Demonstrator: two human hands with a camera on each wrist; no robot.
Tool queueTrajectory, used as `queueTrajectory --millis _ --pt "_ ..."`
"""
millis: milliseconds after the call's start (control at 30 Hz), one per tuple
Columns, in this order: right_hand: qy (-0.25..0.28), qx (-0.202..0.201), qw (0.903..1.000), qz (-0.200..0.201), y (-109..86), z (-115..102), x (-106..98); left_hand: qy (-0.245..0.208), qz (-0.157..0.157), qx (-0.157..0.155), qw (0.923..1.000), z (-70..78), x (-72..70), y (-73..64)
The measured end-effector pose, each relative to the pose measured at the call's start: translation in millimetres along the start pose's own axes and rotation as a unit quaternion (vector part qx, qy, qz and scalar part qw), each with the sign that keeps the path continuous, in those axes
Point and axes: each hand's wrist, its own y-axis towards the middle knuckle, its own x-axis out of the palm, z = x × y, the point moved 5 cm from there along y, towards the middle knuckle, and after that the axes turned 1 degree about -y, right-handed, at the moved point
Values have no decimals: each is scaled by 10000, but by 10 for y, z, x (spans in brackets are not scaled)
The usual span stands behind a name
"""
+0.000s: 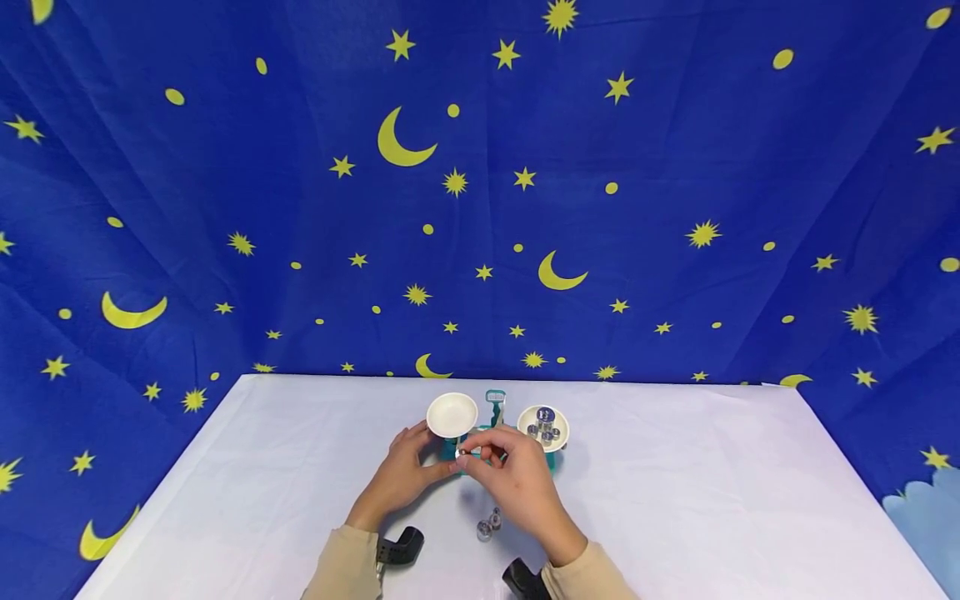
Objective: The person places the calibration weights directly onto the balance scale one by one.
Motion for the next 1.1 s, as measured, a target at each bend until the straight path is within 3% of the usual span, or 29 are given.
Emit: queueTrajectory --millis 433,1100 --pt "94 248 9996 69 64 -18 55 -19 -31 15 10000 -5 7 11" --pt "202 -25 9993 315 151 -72 154 1 5 37 10000 -4 2 3"
